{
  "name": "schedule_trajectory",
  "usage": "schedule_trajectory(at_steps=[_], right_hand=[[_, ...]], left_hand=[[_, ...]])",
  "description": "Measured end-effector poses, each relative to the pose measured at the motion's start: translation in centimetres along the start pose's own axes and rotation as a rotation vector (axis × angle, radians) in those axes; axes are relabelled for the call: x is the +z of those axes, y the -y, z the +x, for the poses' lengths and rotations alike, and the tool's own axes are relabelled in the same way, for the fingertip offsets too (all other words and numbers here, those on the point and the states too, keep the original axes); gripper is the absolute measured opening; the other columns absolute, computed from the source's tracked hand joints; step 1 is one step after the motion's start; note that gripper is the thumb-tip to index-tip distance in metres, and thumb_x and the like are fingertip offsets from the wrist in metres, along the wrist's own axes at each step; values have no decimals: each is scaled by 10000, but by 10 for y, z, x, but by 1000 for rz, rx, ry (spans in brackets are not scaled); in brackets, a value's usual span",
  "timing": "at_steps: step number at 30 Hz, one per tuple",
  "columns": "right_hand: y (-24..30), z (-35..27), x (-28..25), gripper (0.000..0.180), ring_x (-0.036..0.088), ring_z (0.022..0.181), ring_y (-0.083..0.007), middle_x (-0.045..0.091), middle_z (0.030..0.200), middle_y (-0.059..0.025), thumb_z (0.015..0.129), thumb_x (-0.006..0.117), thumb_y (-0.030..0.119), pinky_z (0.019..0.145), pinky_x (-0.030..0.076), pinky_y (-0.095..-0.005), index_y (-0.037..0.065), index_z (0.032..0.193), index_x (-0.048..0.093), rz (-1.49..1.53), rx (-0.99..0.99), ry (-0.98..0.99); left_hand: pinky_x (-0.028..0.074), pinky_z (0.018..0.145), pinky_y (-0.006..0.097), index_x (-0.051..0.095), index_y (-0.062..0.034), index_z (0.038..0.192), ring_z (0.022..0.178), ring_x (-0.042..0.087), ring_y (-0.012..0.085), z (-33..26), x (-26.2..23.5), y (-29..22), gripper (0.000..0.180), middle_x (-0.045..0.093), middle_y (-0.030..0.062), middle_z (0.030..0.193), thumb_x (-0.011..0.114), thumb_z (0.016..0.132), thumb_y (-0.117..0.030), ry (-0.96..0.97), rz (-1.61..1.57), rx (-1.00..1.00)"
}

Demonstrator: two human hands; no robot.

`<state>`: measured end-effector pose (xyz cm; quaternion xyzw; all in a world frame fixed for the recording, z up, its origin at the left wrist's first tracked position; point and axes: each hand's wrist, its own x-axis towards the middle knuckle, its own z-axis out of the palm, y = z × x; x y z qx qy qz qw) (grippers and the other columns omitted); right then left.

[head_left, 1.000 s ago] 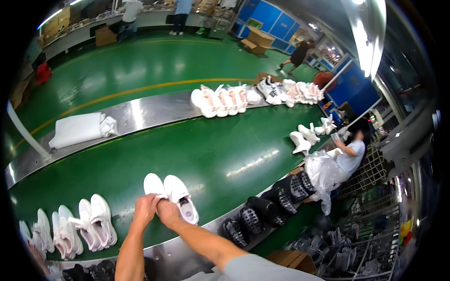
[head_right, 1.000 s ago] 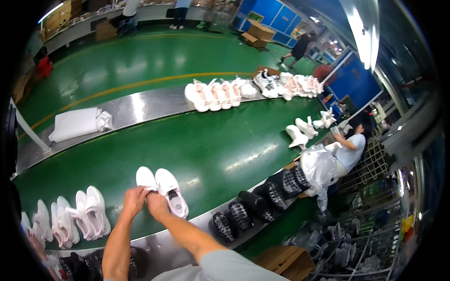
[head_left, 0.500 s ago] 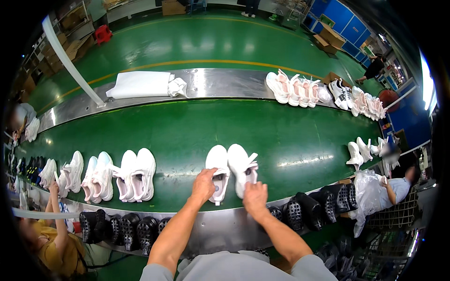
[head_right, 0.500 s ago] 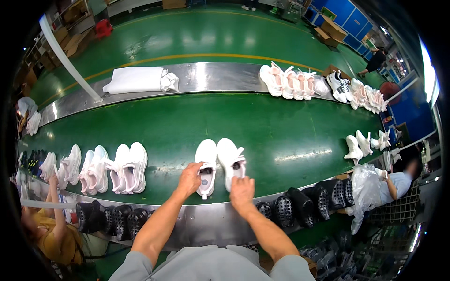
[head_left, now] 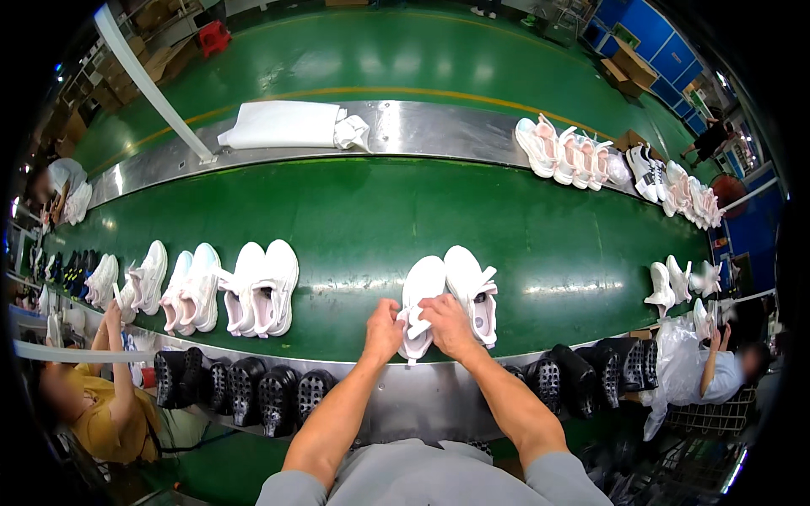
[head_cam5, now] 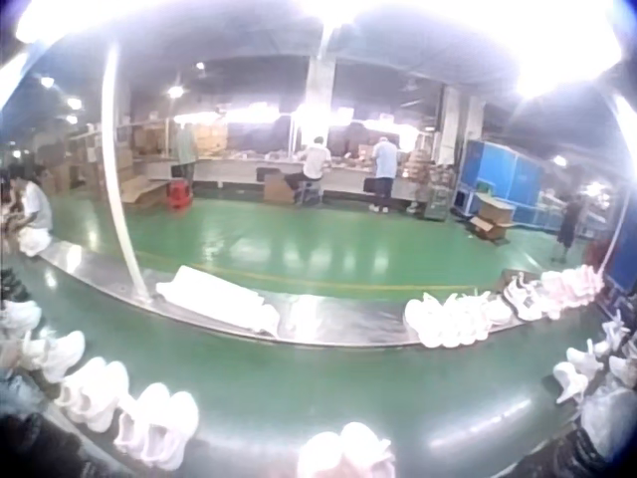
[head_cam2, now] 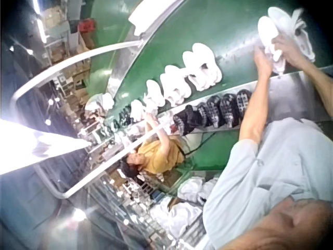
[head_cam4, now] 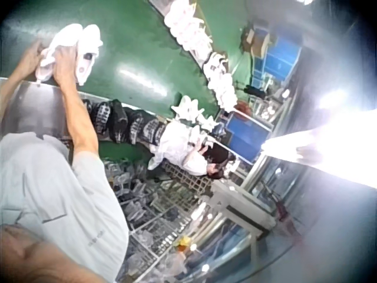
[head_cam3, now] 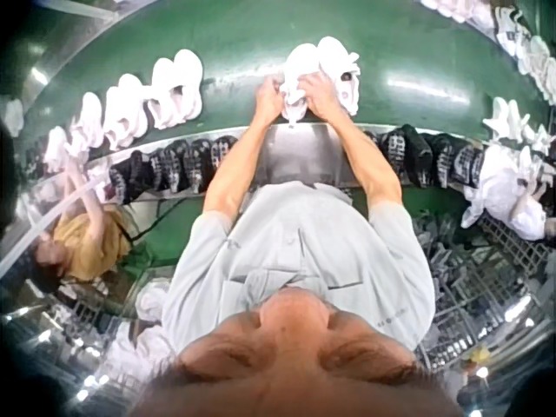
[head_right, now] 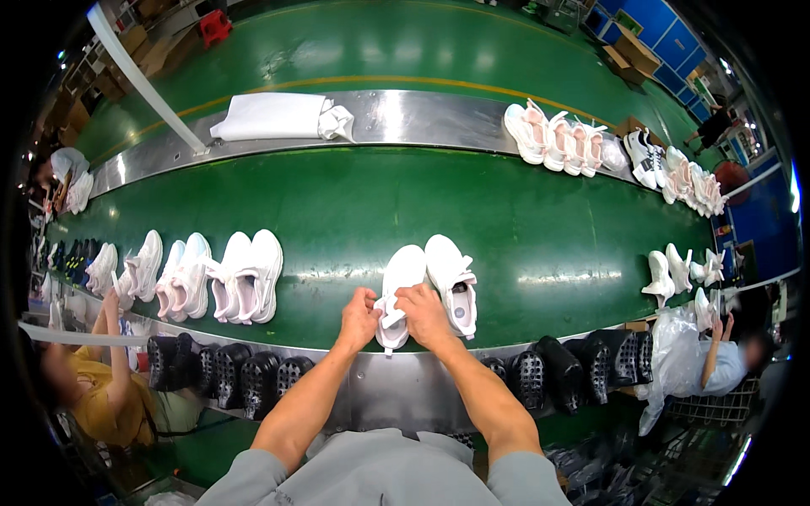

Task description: The person inserts black plastic shoe trees into white sneakers moving along a conveyor belt. The person picks up each shoe tree, places it inside a sneaker, and then moves to the next pair. The process is repeated for multiple pairs of sneakers.

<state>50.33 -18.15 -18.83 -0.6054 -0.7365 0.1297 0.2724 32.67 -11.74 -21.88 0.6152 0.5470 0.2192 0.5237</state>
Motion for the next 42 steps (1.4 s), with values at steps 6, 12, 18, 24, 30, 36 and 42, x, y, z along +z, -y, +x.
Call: schedule_trajectory(at_steps=[6,12,18,24,30,36,42], right_hand=[[12,13,7,290,579,1137,-273,625,1261,-81,804,630,-11,957,457,-396,60,1085,642,591,416,-35],[-3,7,-8,458,672,958,-294,713,899,-168,997,426,325,883,493,-399,-25,960,720,492,736,-185],[-6,0,-18,473,674,624,-278,684,724,-181,1003,435,323,620,526,-394,-45,848,688,539,835,-119],[-3,6,-13,283,601,611,-119,669,794,-73,1008,552,263,505,465,-257,12,940,665,783,851,-159],[-1,12,-25,239,562,699,-68,635,851,-5,936,703,178,590,453,-219,19,1103,638,958,746,-56],[29,33,-72,347,648,845,-114,685,954,-53,923,731,115,685,526,-256,-16,1223,617,1073,668,152],[68,35,-103,185,655,713,-104,684,833,-55,908,752,85,621,551,-256,-9,1006,627,951,612,215]], left_hand=[[506,869,457,609,-74,1098,972,604,390,-8,-10,-7,359,617,174,1053,703,769,33,-26,142,393],[506,863,431,646,-95,1152,972,573,334,-17,-15,-55,449,579,112,1026,735,726,16,102,564,731],[505,824,419,680,-97,1139,920,565,310,-20,-32,-51,373,560,98,975,681,771,-36,258,815,858],[508,891,409,687,-68,1120,1034,576,327,-52,-31,-51,374,577,140,1115,679,749,-19,190,711,803],[519,927,505,693,-69,1108,1087,613,425,-47,0,-30,321,639,177,1170,719,790,-108,-178,472,134],[570,834,370,669,-37,1278,964,721,230,-7,-18,10,427,739,148,1122,581,864,24,171,-16,-366],[574,838,352,658,-105,1352,965,707,239,-31,-93,-40,513,721,163,1134,686,850,1,360,33,-252]])
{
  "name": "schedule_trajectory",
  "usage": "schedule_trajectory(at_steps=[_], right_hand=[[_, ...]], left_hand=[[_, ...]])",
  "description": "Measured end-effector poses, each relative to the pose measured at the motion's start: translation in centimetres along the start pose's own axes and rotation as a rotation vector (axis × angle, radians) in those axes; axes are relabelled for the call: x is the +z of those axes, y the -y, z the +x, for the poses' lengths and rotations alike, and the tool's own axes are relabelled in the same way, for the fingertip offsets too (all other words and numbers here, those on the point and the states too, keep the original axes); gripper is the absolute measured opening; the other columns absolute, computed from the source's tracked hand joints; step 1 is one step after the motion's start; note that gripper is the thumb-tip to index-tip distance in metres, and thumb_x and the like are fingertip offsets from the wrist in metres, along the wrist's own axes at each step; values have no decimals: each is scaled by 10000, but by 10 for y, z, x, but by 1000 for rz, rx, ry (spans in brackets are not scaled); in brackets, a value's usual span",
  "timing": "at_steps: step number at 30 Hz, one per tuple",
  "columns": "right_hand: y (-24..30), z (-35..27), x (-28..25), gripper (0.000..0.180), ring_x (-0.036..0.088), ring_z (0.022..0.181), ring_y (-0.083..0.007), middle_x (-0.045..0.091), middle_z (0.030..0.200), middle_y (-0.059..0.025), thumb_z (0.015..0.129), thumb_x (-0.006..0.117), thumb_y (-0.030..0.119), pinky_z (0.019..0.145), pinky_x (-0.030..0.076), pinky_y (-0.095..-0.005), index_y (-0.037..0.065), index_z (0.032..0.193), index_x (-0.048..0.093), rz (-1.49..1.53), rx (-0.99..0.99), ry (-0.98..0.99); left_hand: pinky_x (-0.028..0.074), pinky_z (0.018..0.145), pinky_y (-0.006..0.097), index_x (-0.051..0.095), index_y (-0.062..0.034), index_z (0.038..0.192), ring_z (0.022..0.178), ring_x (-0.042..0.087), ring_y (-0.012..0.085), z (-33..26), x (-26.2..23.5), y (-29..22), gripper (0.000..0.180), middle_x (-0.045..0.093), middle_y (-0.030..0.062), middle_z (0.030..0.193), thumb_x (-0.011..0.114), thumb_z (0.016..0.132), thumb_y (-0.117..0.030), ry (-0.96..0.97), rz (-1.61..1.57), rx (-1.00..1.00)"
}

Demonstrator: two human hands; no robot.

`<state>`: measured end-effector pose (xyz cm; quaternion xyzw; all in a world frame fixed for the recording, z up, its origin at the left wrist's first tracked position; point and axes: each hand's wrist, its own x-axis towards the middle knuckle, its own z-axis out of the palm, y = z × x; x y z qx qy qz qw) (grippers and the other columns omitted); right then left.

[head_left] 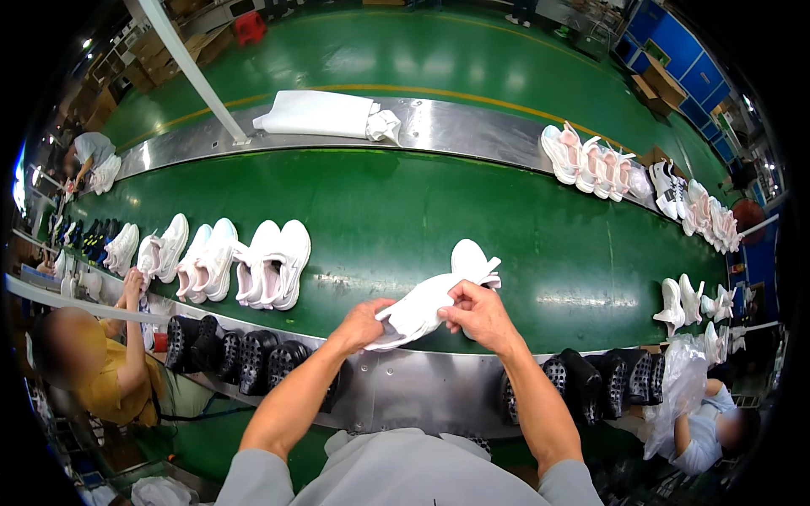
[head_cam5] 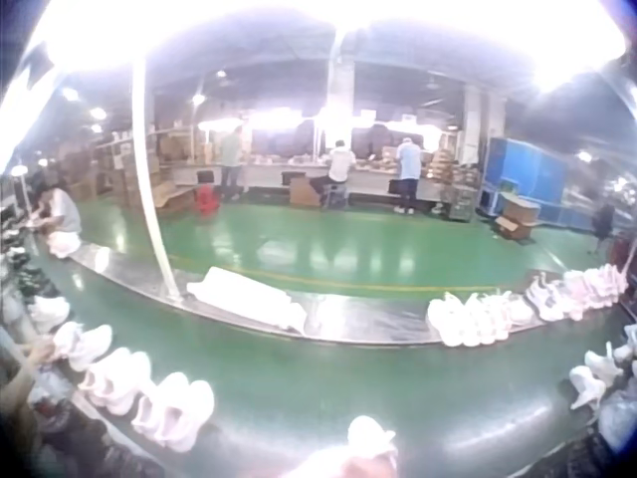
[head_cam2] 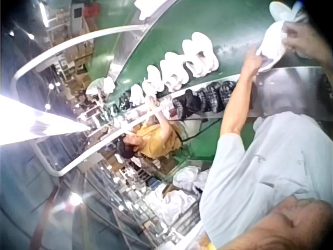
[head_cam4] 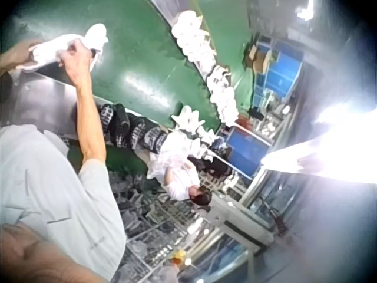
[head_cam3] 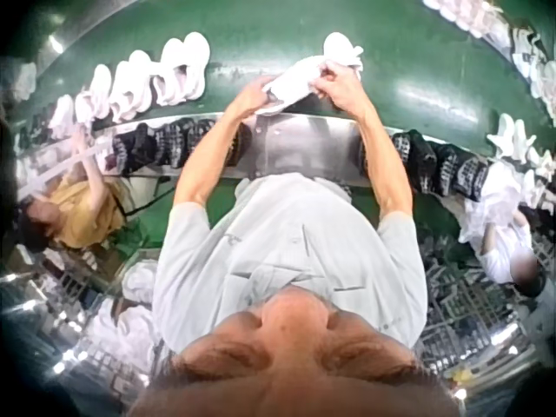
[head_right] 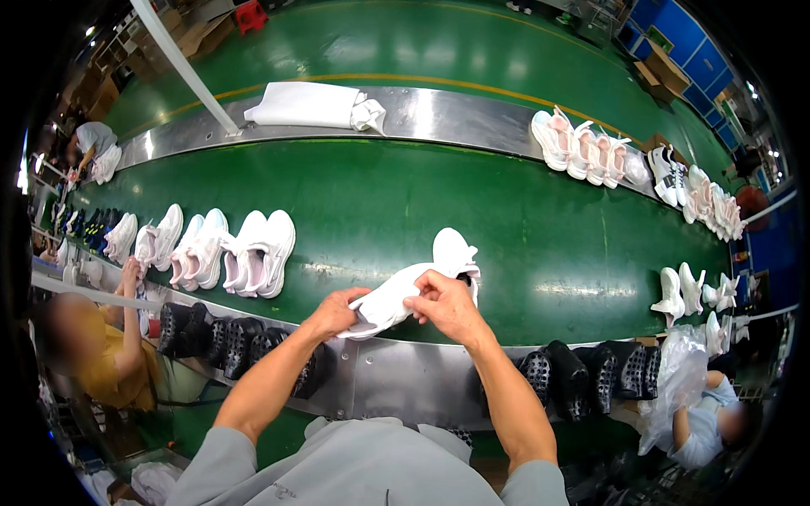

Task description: The person inserts black plastic shoe trees into white sneakers moving along a conveyor belt. The person picks up each shoe tree, places it inside a sneaker, and then moves to the next pair. The process is repeated for multiple pairs of sneakers.

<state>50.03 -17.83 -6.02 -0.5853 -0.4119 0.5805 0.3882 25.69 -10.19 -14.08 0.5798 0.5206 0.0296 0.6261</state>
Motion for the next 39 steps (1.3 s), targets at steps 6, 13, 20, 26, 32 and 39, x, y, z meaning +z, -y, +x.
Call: schedule_trajectory(at_steps=[6,13,20,26,32,39], right_hand=[[21,-30,32,136,665,697,-95,695,790,-50,935,734,90,631,558,-251,-15,946,648,38,61,129],[19,-36,41,151,666,695,-98,693,784,-57,941,736,101,633,559,-259,-16,932,641,-4,112,168],[15,-36,47,151,642,657,-84,682,749,-43,926,756,107,582,519,-238,1,910,650,62,165,177],[9,-32,52,167,650,613,-94,683,703,-60,903,773,82,532,510,-237,-1,849,638,-5,196,181],[11,-31,56,172,641,598,-96,674,693,-56,897,780,87,520,504,-237,-6,847,645,-16,223,183],[18,-28,59,202,618,563,-91,650,664,-47,881,790,121,487,481,-251,7,793,648,-105,264,249]], left_hand=[[488,1005,419,734,-168,1257,1101,591,356,-32,-12,1,559,635,187,1173,643,767,86,-77,382,463],[485,990,418,749,-200,1235,1115,562,356,-51,-16,-13,588,624,159,1209,675,727,87,-37,602,730],[498,944,429,759,-179,1172,1076,576,337,-47,-20,-16,563,617,141,1221,784,633,-17,-24,682,995],[482,956,428,758,-161,1134,1071,571,326,-53,-22,-26,529,619,128,1215,779,624,-21,-33,746,1052],[479,950,421,746,-132,1071,1078,572,312,-53,-25,-33,469,627,104,1212,765,617,-16,-12,772,1091],[471,923,410,696,-80,1086,1082,577,292,-56,-24,-39,471,638,91,1198,759,625,-3,33,770,1054]])
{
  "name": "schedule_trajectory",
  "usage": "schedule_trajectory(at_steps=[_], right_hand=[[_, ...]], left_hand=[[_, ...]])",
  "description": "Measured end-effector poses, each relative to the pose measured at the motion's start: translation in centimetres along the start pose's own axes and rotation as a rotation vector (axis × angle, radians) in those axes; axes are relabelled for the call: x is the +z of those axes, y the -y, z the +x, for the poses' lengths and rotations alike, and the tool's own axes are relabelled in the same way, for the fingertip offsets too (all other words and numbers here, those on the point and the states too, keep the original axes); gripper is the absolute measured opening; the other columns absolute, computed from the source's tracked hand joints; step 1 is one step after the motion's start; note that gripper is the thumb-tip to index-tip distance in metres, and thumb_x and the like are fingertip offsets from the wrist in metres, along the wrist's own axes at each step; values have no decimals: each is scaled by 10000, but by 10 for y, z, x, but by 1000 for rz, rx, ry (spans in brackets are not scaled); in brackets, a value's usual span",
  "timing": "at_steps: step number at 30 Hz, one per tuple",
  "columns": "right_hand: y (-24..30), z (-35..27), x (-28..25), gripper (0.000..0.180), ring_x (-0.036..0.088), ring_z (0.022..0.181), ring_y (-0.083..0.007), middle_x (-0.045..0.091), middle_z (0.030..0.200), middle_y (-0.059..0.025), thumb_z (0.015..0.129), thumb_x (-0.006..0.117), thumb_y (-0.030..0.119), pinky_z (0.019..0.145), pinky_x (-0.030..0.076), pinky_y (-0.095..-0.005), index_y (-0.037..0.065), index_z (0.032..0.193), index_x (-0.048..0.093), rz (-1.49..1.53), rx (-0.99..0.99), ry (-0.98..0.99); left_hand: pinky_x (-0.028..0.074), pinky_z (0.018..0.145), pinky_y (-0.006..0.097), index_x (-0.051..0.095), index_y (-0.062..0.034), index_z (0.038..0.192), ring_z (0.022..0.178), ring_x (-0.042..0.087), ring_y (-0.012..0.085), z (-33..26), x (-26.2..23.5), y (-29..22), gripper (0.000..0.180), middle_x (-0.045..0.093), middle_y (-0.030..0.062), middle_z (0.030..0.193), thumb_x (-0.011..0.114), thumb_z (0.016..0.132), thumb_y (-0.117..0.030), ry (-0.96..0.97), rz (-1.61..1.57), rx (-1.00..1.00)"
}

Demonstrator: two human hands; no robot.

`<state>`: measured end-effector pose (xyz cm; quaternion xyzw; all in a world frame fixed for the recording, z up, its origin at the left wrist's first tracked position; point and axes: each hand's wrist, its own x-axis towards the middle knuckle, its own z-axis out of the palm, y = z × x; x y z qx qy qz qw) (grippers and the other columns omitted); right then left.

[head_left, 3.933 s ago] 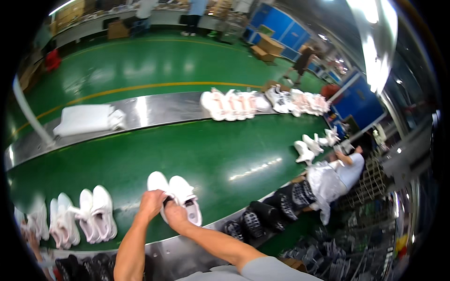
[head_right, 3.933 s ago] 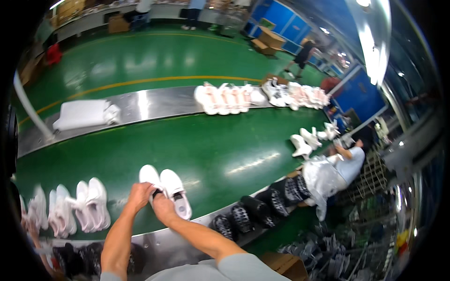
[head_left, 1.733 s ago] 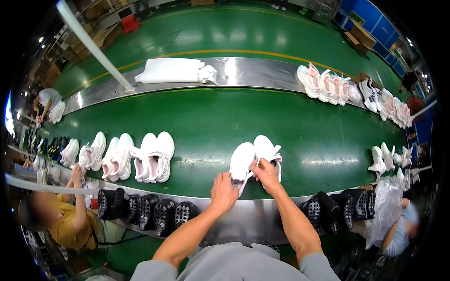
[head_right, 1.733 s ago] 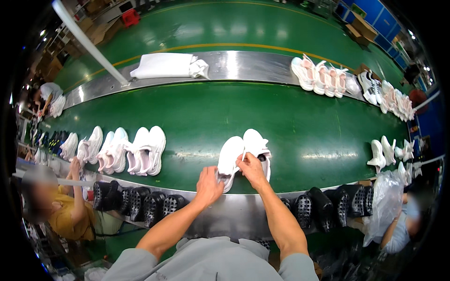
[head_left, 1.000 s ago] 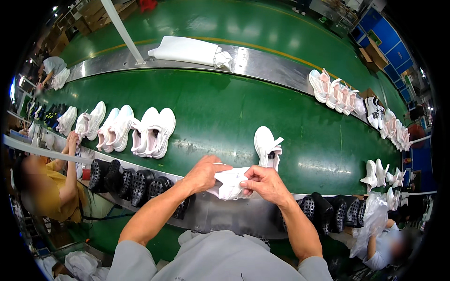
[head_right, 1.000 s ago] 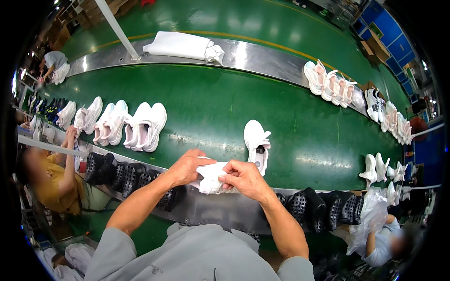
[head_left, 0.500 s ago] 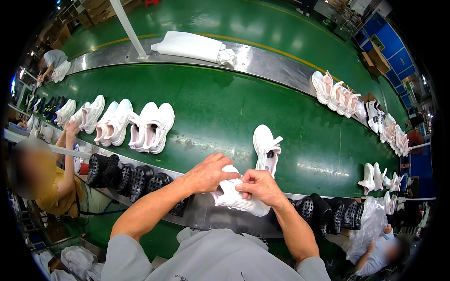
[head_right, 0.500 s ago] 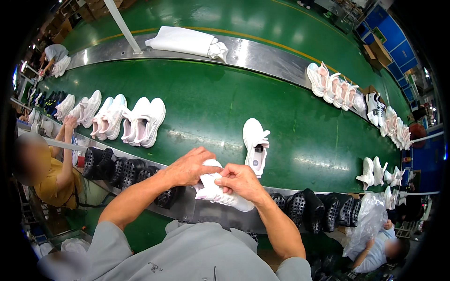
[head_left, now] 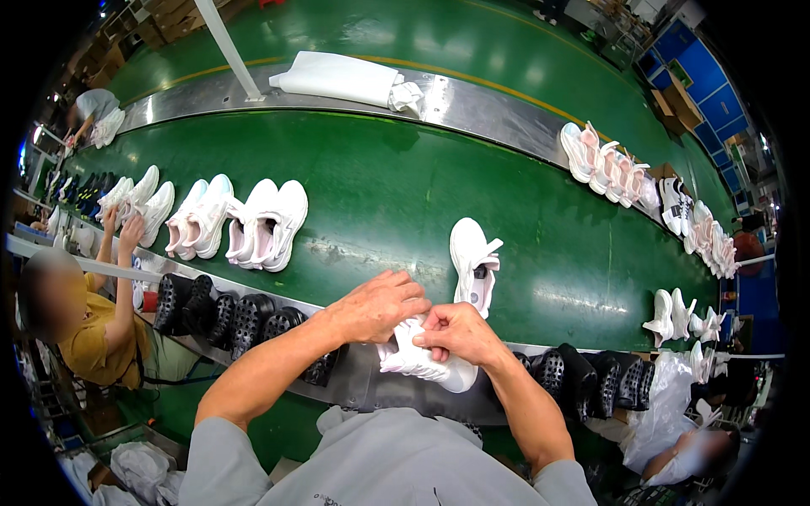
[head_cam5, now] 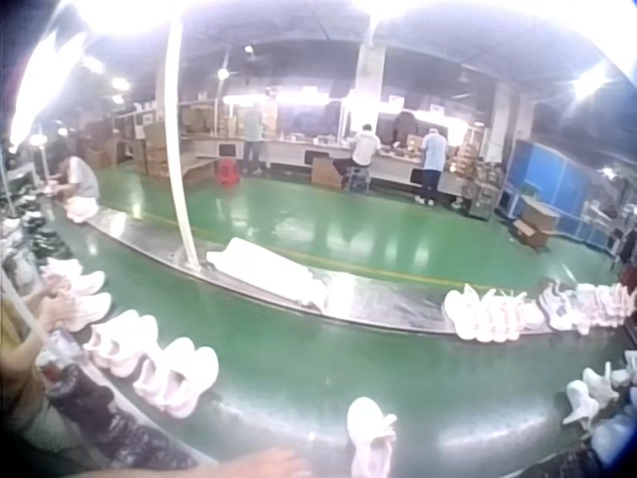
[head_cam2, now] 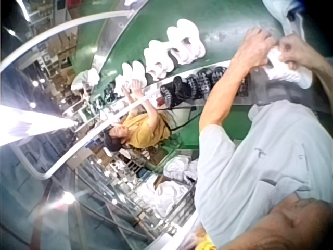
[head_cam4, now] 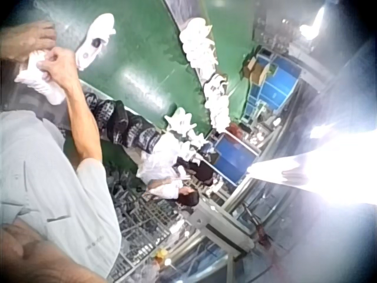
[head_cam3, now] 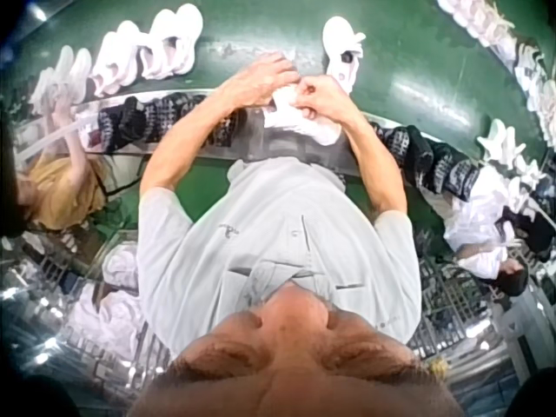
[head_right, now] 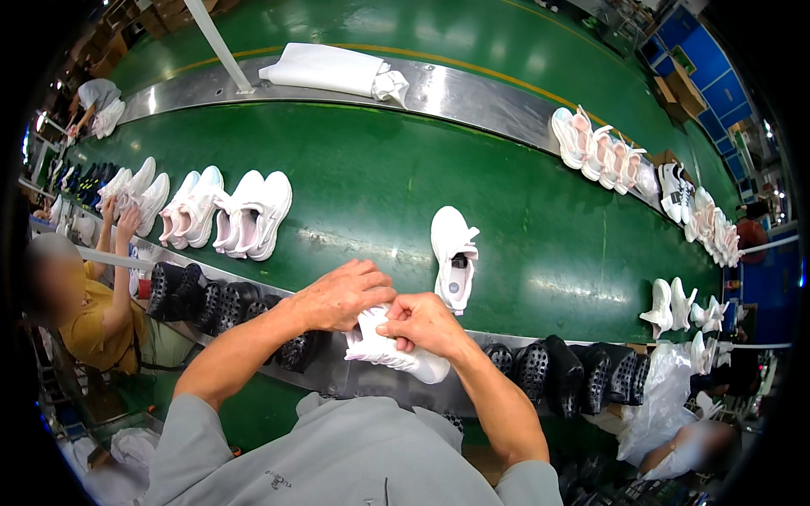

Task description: The person inserts black plastic shoe trees into white sneakers moving along a conveyor belt. The person picks up each shoe tree, places it inside a sneaker, and then moves to the next pair. The process is repeated for multiple pairs of sneakers.

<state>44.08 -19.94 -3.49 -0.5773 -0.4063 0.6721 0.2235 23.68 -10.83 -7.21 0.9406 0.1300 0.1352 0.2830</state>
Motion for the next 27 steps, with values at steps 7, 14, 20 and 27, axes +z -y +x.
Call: schedule_trajectory(at_steps=[7,14,20,27], right_hand=[[-5,30,-15,297,615,599,-152,641,635,-91,819,826,218,560,495,-331,-2,744,642,-330,-103,-352],[-2,44,-3,249,564,658,-155,644,839,-59,835,782,122,635,495,-311,12,1039,691,-381,-566,-609],[-13,74,11,191,657,781,-270,616,887,-69,835,782,117,669,528,-380,77,1005,706,-796,-761,-714],[-45,74,2,119,662,893,-295,637,925,-88,865,754,142,765,531,-401,57,934,710,-656,-715,-747]], left_hand=[[488,959,458,601,-88,1302,1135,587,342,-3,-7,-8,573,645,151,1191,704,739,-57,-61,162,-429],[489,978,516,563,-92,1371,1110,629,442,-7,14,27,486,677,256,1165,605,904,-216,-47,-21,-1117],[469,1000,517,655,-30,1229,1132,623,469,4,65,38,373,673,297,1174,528,955,-249,-207,-460,-1161],[572,791,434,636,-60,1304,1007,700,295,20,90,42,335,703,173,1169,529,1018,-197,-180,-689,-1363]])
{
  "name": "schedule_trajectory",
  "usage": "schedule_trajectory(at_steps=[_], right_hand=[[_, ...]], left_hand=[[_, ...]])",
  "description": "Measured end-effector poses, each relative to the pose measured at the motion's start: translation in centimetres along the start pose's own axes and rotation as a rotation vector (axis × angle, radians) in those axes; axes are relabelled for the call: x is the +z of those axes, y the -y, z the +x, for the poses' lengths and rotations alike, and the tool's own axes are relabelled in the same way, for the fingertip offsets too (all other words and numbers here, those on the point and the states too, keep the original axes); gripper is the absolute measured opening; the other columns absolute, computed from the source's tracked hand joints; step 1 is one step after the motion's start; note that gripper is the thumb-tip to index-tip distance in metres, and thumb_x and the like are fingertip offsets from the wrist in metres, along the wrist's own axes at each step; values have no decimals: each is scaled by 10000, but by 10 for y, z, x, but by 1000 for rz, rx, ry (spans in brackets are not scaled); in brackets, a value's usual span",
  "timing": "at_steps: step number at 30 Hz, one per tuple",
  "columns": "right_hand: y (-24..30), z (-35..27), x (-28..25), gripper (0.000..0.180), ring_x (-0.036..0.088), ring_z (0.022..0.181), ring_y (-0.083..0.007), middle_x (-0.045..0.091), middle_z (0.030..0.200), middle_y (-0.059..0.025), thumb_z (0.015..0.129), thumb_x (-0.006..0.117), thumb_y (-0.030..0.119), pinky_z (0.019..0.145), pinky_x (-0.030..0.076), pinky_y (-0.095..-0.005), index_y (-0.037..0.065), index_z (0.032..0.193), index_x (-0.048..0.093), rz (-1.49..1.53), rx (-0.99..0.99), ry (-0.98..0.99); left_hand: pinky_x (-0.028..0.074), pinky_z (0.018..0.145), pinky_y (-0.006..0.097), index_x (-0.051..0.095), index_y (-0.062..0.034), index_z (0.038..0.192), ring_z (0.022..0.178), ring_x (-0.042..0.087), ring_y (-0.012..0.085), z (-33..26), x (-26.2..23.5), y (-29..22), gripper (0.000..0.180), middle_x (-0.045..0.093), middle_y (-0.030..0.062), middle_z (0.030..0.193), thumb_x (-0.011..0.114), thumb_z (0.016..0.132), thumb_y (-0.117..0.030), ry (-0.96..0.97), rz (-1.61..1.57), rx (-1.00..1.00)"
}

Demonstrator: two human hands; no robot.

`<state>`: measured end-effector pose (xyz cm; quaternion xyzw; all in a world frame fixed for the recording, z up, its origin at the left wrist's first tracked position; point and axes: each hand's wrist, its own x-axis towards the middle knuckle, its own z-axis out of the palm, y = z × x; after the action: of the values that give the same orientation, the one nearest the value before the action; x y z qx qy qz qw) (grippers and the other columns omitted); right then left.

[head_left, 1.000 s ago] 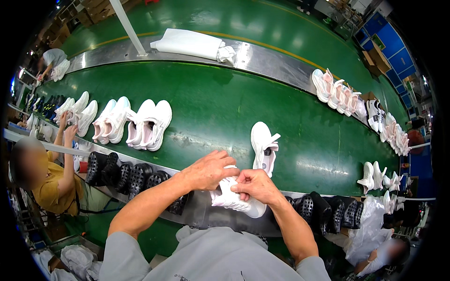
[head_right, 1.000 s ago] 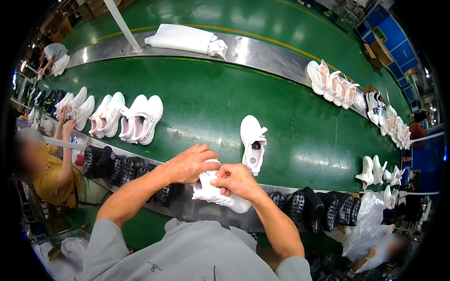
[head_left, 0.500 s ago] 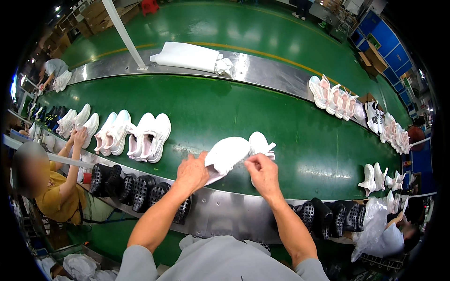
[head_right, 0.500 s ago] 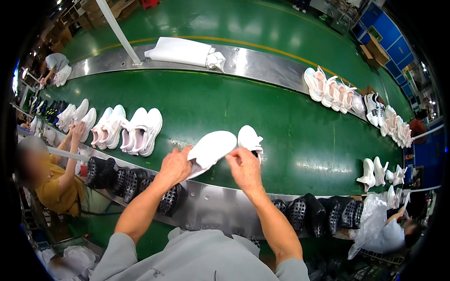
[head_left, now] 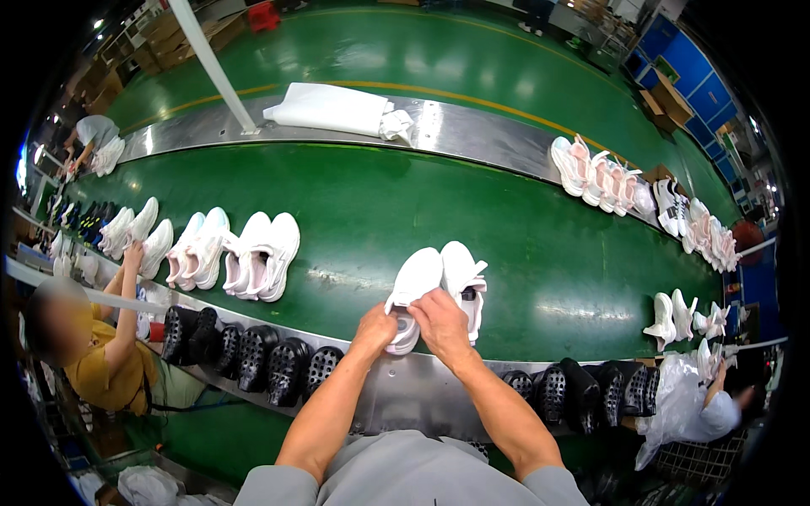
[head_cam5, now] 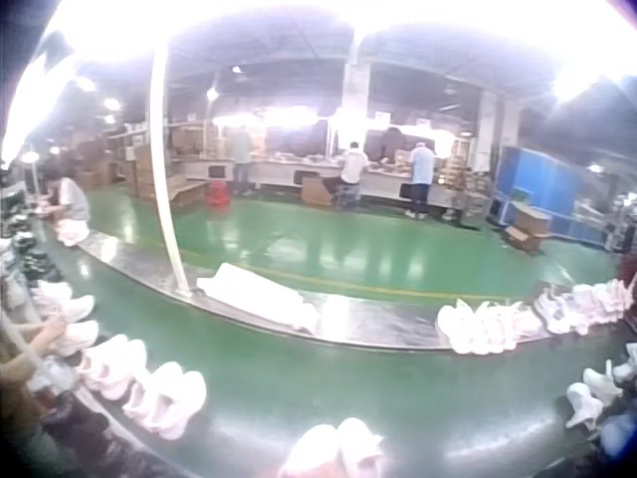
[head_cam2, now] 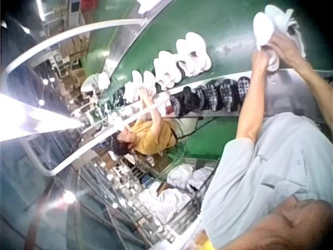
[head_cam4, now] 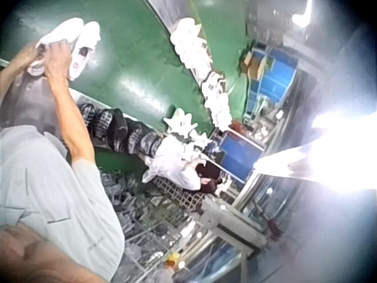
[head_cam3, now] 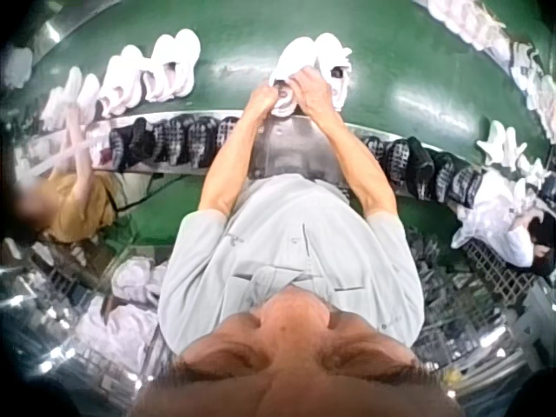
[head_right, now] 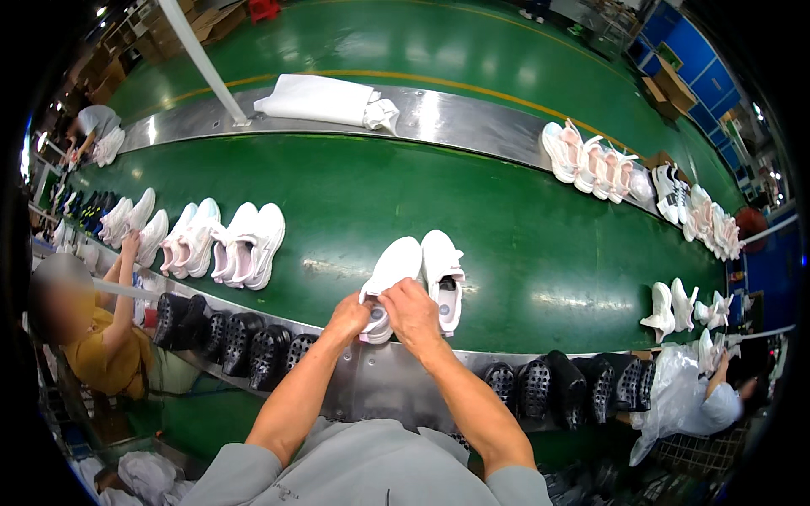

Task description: The person inserts black plastic shoe trees into white sneakers moving along a conveyor belt. The person picks up each shoe tree, places it inside a sneaker, and then moves to the next pair. The process is repeated for multiple pairs of sneakers.

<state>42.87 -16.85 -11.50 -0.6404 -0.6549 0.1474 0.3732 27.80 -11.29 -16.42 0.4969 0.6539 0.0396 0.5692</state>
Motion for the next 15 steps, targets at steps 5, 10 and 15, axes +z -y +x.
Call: schedule_trajectory(at_steps=[5,10,15], right_hand=[[-57,-22,-36,373,637,980,-412,662,995,-194,883,732,224,883,506,-498,-9,1145,607,-461,314,-183],[-96,-41,-17,605,638,1108,-460,669,1148,-265,885,737,286,954,503,-517,-26,1342,494,-212,909,336],[-71,-7,-21,513,572,1129,-418,623,1174,-191,837,730,142,965,481,-509,48,1308,550,-310,401,90]], left_hand=[[584,796,453,546,-42,1387,1076,684,320,46,-1,40,423,675,193,1242,590,980,-147,-86,6,40],[479,967,495,409,-27,1488,1158,568,452,-25,7,-50,692,617,269,1227,643,838,-72,-606,638,615],[506,860,523,457,13,1350,1024,622,473,-1,54,-34,555,639,282,1054,634,824,29,-288,391,744]])
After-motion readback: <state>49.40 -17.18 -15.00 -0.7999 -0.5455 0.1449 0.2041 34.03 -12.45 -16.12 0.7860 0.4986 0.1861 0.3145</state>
